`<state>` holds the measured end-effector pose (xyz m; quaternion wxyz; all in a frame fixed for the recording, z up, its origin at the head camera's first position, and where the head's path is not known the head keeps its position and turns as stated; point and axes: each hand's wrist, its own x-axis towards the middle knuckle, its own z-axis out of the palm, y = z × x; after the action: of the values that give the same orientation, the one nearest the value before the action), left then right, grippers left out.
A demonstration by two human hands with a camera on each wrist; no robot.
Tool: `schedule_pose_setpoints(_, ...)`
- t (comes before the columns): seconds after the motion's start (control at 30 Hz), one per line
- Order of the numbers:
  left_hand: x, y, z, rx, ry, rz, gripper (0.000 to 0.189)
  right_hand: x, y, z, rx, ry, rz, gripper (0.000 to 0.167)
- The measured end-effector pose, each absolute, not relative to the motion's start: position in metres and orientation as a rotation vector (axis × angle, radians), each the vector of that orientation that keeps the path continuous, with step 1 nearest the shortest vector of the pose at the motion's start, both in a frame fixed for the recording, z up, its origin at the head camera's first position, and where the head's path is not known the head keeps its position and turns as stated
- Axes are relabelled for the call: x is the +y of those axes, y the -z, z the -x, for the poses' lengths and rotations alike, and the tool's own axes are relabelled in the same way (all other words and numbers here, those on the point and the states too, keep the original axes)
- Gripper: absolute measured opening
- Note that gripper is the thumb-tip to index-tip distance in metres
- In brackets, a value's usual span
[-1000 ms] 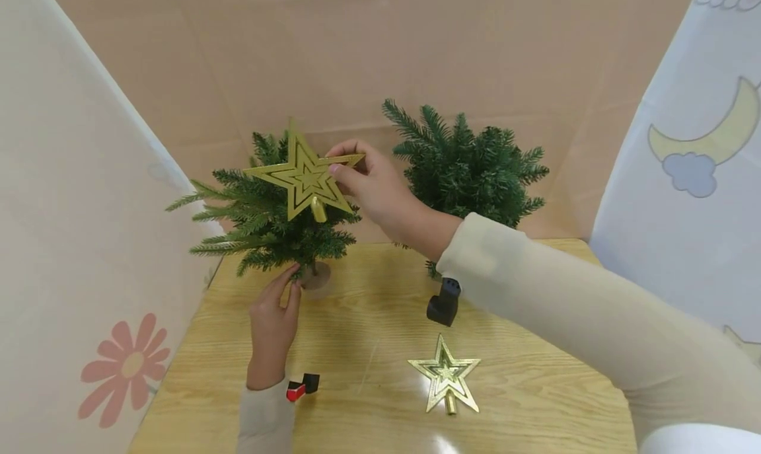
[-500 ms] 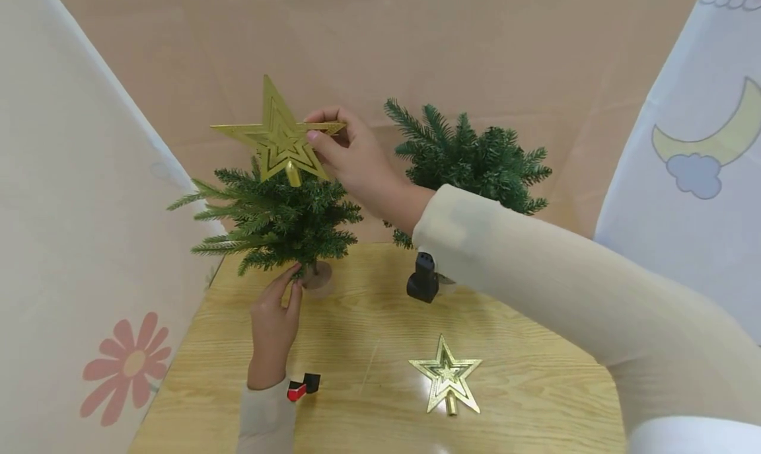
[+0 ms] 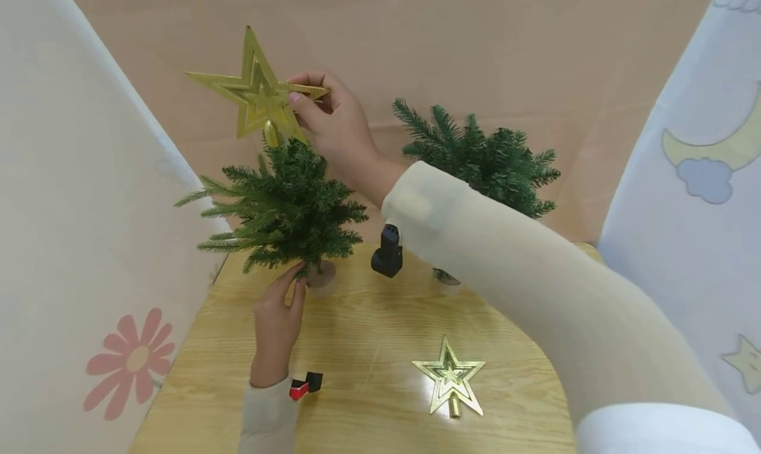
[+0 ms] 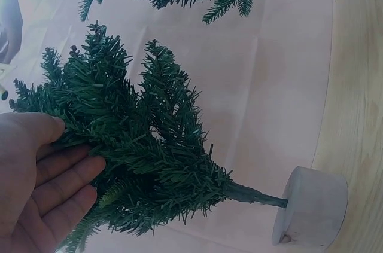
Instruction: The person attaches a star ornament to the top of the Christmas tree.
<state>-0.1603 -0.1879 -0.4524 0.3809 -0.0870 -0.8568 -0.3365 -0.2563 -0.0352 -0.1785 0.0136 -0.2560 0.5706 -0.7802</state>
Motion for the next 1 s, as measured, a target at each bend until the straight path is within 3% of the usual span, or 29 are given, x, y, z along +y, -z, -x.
schedule_pose_setpoints(1.0, -0.189, 0.453, 0.162, -2.165, 0.866, 0.239, 0.031, -0.049, 0.192, 0.269, 1.760, 2.430, 0.695, 0.018)
